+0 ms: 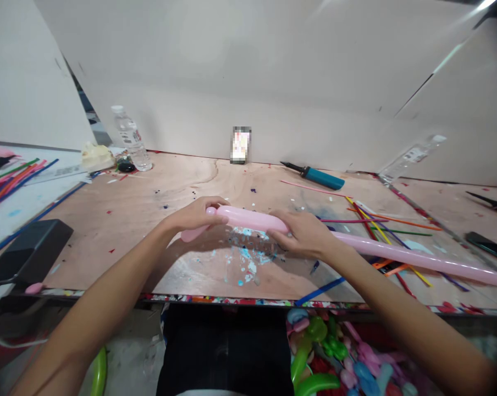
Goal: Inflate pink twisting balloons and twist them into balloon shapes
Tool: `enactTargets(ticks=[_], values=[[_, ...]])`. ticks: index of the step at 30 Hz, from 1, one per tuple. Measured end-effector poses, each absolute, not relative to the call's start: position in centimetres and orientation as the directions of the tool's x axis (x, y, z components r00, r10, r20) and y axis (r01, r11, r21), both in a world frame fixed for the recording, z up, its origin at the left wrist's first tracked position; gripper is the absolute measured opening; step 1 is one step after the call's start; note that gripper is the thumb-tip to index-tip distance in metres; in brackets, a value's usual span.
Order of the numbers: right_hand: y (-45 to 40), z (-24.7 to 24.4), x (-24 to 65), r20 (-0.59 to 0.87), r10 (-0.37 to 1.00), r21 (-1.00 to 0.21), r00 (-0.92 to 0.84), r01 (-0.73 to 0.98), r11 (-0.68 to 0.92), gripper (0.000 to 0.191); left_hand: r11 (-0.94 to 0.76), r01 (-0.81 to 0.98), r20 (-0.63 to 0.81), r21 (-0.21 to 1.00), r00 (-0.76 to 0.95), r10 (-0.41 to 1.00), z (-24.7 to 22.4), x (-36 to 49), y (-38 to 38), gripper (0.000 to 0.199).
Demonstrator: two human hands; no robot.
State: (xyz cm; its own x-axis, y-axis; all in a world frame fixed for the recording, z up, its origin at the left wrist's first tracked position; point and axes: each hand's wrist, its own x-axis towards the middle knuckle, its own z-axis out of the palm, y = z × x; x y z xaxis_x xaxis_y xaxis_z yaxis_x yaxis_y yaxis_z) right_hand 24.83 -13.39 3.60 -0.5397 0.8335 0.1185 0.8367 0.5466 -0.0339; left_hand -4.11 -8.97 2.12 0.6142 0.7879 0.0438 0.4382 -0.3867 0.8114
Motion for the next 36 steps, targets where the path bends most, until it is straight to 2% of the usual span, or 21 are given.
enactTargets(ticks=[5,7,10,13,15,17,20,22,24,27,29,31,33,36], values=[[-13.0,4.0,24.7,0.188,0.842,-0.082,-0.506,0.846,0.527,0.041,-0.199,0.427,-0.129,0.882,0.625,0.769,1.5,-4.5,-8.8,0.036],[-12.7,4.1,24.8,0.202,0.831,-0.101,-0.518,0.833,0.543,0.039,-0.166,0.461,-0.170,0.872,0.602,0.780,1.3,-4.6,-8.7,0.038],[-12.3,3.9,25.2,0.131,0.818,-0.210,-0.560,0.790,0.575,0.036,-0.337,0.501,-0.068,0.797,0.629,0.774,1.3,-4.5,-8.6,0.037],[-11.9,3.3,25.9,-0.007,0.841,-0.385,-0.541,0.778,0.497,0.037,-0.468,0.543,0.011,0.697,0.644,0.765,1.2,-4.1,-9.0,0.029],[-11.7,3.0,26.3,-0.074,0.857,-0.432,-0.510,0.791,0.434,0.041,-0.500,0.630,0.035,0.594,0.600,0.799,1.0,-3.8,-9.3,0.026],[-11.5,2.8,26.5,-0.123,0.848,-0.430,-0.515,0.798,0.423,0.044,-0.555,0.715,0.117,0.426,0.565,0.817,0.7,-3.6,-9.4,0.021],[-10.9,3.0,26.5,-0.296,0.752,-0.519,-0.589,0.760,0.390,0.036,-0.622,0.770,0.252,0.143,0.580,0.775,0.5,-3.5,-9.1,0.019],[-10.2,3.2,26.5,-0.392,0.693,-0.574,-0.605,0.749,0.329,0.047,-0.615,0.789,0.250,0.019,0.591,0.767,0.3,-3.8,-8.7,0.016],[-9.5,3.3,26.4,-0.389,0.715,-0.534,-0.581,0.775,0.338,0.049,-0.557,0.830,0.201,-0.033,0.551,0.810,0.2,-4.2,-8.4,0.019],[-8.7,3.2,26.1,-0.230,0.818,-0.318,-0.527,0.835,0.448,0.064,-0.431,0.901,0.108,-0.051,0.434,0.894,-0.3,-4.9,-8.0,0.028],[-8.3,3.0,25.4,-0.079,0.858,-0.175,-0.508,0.854,0.490,0.058,-0.412,0.909,0.086,-0.057,0.415,0.906,-0.6,-5.2,-7.6,0.037],[-7.6,2.9,24.3,0.017,0.864,-0.088,-0.504,0.860,0.503,0.046,-0.453,0.889,0.091,-0.072,0.458,0.884,-0.6,-5.1,-7.2,0.040],[-6.7,2.7,22.8,0.041,0.863,-0.045,-0.503,0.862,0.505,0.046,-0.506,0.857,0.106,-0.097,0.514,0.851,-0.4,-4.6,-6.6,0.037],[-5.3,2.4,20.4,-0.029,0.854,-0.036,-0.520,0.854,0.519,0.044,-0.575,0.808,0.130,-0.129,0.589,0.798,0.3,-3.1,-5.6,0.030]])
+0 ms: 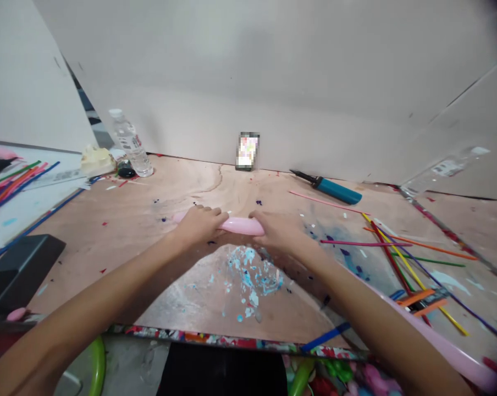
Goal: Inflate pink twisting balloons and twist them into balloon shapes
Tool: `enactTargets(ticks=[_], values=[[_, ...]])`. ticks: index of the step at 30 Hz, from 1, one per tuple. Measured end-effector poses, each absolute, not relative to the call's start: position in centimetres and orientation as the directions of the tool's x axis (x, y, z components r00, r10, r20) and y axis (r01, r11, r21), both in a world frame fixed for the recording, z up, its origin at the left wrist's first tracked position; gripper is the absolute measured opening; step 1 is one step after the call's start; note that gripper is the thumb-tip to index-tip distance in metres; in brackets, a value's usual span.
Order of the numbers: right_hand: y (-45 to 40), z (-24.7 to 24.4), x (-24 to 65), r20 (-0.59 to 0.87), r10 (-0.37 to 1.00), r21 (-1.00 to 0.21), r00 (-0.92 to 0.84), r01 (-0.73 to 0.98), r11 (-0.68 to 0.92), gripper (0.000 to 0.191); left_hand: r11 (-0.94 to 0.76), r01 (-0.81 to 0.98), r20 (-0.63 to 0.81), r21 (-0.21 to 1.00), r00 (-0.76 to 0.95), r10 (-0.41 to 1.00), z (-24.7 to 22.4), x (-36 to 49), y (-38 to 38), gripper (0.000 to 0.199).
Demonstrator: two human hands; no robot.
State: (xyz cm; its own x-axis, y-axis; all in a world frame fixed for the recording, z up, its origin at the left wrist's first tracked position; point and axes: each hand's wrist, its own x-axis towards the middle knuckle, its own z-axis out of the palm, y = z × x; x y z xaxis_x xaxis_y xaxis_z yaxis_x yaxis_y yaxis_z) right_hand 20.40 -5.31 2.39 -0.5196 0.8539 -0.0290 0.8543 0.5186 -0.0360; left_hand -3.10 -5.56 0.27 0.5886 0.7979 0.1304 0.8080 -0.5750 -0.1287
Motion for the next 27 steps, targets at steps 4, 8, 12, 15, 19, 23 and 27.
enactTargets(ticks=[4,8,12,15,19,23,27], values=[[-3.6,2.0,18.8,-0.068,0.858,-0.044,-0.509,0.861,0.507,0.034,-0.613,0.768,0.179,-0.184,0.640,0.748,0.4,-1.1,-4.2,0.024],[-2.8,1.1,19.5,-0.138,0.833,-0.138,-0.536,0.843,0.519,0.030,-0.665,0.730,0.190,-0.158,0.683,0.705,-0.8,0.8,-3.9,0.023],[-3.0,0.4,20.5,-0.079,0.854,-0.022,-0.514,0.858,0.514,0.022,-0.723,0.690,0.162,-0.006,0.715,0.681,-1.3,2.9,-3.7,0.028],[-3.1,1.0,20.9,0.021,0.853,0.074,-0.522,0.851,0.520,0.019,-0.662,0.655,0.066,0.365,0.691,0.720,-0.2,3.8,-3.2,0.039],[-2.9,2.7,21.0,0.248,0.705,0.240,-0.664,0.747,0.620,0.019,-0.130,0.374,-0.172,0.918,0.672,0.720,1.8,3.4,-2.4,0.047],[-2.5,3.9,21.0,0.261,0.624,0.188,-0.736,0.673,0.715,0.032,0.111,0.242,-0.243,0.964,0.636,0.732,2.0,1.7,-1.6,0.037],[-1.3,4.7,20.2,0.048,0.691,0.019,-0.722,0.692,0.722,0.037,-0.181,0.458,-0.088,0.870,0.506,0.858,1.2,-0.8,-1.4,0.027]])
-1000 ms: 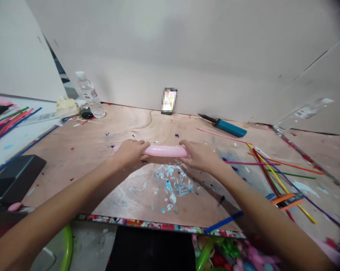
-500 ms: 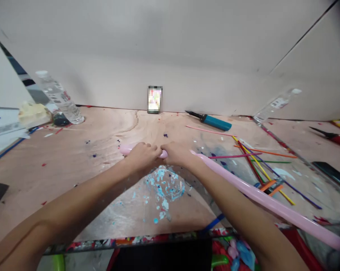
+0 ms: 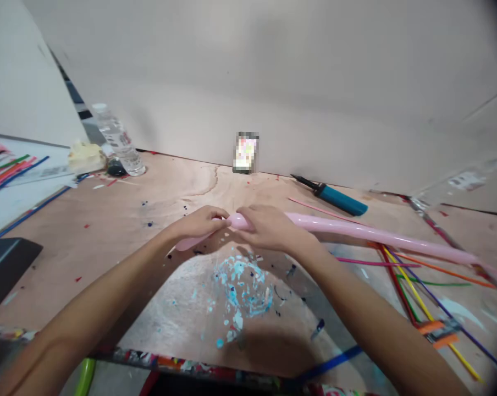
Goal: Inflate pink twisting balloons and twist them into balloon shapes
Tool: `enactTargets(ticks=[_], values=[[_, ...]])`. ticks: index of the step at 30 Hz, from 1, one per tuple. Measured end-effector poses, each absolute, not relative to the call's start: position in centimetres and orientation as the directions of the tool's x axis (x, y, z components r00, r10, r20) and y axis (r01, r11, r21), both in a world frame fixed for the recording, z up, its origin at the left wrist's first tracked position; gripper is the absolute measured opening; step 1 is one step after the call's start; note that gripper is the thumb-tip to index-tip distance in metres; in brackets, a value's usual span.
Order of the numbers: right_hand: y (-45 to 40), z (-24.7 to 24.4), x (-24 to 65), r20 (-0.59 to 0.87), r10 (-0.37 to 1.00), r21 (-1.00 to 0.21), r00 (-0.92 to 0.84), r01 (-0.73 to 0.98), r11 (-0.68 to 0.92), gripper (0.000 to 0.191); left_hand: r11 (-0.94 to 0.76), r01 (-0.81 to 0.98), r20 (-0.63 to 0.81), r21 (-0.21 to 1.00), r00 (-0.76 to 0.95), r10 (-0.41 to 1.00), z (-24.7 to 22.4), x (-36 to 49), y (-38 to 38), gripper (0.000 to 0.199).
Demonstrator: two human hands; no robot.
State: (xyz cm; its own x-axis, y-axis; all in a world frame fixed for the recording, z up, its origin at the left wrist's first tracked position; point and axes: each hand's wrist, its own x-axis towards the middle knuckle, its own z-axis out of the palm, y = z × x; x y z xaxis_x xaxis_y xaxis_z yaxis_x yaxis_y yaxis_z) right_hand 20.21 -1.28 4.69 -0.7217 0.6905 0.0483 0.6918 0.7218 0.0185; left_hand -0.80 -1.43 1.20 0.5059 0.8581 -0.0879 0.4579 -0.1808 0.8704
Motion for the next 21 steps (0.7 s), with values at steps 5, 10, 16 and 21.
enactTargets(ticks=[5,10,16,21], values=[[-0.3,5.4,17.6,0.113,0.666,0.099,-0.738,0.675,0.731,0.031,-0.112,0.457,-0.136,0.882,0.475,0.869,1.3,-2.7,-2.0,0.042],[-0.6,6.2,18.5,0.022,0.715,-0.167,-0.699,0.702,0.692,0.053,-0.319,0.450,0.102,0.834,0.443,0.891,2.7,-2.8,-2.2,0.036],[-2.8,4.9,20.0,0.175,0.831,-0.128,-0.528,0.825,0.551,0.031,-0.290,0.492,0.043,0.821,0.453,0.890,3.1,-2.0,-2.0,0.042],[-3.1,3.8,20.4,0.224,0.832,-0.138,-0.507,0.829,0.542,0.044,-0.498,0.409,0.236,0.765,0.541,0.807,4.1,-1.5,-0.2,0.042]])
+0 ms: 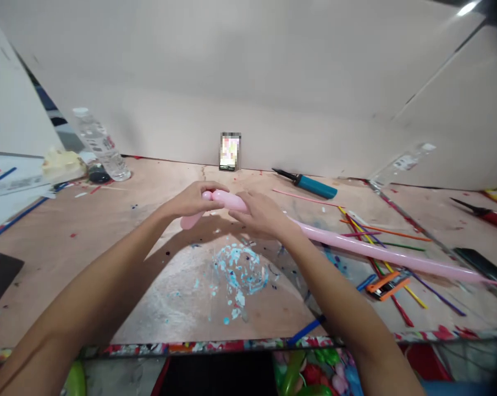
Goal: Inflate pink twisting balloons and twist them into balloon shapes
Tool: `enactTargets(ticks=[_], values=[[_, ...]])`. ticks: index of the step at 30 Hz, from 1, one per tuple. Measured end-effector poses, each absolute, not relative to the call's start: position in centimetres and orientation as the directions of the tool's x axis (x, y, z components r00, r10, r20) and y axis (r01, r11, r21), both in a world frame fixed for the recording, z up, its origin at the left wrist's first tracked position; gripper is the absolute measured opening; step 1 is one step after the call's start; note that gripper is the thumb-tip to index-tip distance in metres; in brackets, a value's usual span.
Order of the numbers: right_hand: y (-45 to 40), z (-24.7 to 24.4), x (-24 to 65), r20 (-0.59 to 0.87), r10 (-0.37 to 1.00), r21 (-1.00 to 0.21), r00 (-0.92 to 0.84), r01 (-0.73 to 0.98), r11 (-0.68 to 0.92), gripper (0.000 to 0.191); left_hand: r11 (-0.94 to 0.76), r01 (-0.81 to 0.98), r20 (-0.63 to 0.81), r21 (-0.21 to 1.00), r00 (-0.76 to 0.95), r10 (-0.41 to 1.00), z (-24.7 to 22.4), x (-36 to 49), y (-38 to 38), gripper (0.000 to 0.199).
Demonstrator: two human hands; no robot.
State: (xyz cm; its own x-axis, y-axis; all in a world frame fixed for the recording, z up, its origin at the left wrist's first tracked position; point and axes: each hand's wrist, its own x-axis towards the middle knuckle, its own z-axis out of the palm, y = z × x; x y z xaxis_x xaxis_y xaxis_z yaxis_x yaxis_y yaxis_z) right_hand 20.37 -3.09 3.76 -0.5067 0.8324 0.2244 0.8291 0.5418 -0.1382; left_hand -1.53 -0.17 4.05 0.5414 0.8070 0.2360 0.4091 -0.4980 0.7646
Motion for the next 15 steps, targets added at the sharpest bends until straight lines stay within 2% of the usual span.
enactTargets(ticks=[2,5,7,9,12,15], values=[[-2.4,4.2,20.6,0.217,0.841,-0.145,-0.496,0.835,0.530,0.037,-0.489,0.373,0.245,0.789,0.538,0.806,4.4,-1.3,0.5,0.042],[-1.1,5.0,20.3,0.356,0.830,-0.020,-0.430,0.884,0.467,0.030,-0.328,0.345,0.152,0.879,0.449,0.880,4.3,-0.8,1.1,0.038],[-0.3,5.3,19.9,0.420,0.799,0.068,-0.430,0.893,0.445,0.033,-0.260,0.347,0.100,0.901,0.416,0.904,3.9,-0.7,1.4,0.038],[0.2,5.2,19.7,0.426,0.782,0.107,-0.455,0.883,0.456,0.042,-0.274,0.358,0.103,0.893,0.430,0.897,3.8,-1.2,1.7,0.036],[0.9,4.7,20.0,0.330,0.801,0.070,-0.499,0.859,0.507,0.051,-0.348,0.363,0.167,0.865,0.445,0.880,4.0,-2.5,2.0,0.034],[1.5,4.2,20.7,0.245,0.825,-0.003,-0.509,0.850,0.526,0.031,-0.352,0.376,0.153,0.857,0.467,0.871,4.4,-3.3,1.8,0.047]])
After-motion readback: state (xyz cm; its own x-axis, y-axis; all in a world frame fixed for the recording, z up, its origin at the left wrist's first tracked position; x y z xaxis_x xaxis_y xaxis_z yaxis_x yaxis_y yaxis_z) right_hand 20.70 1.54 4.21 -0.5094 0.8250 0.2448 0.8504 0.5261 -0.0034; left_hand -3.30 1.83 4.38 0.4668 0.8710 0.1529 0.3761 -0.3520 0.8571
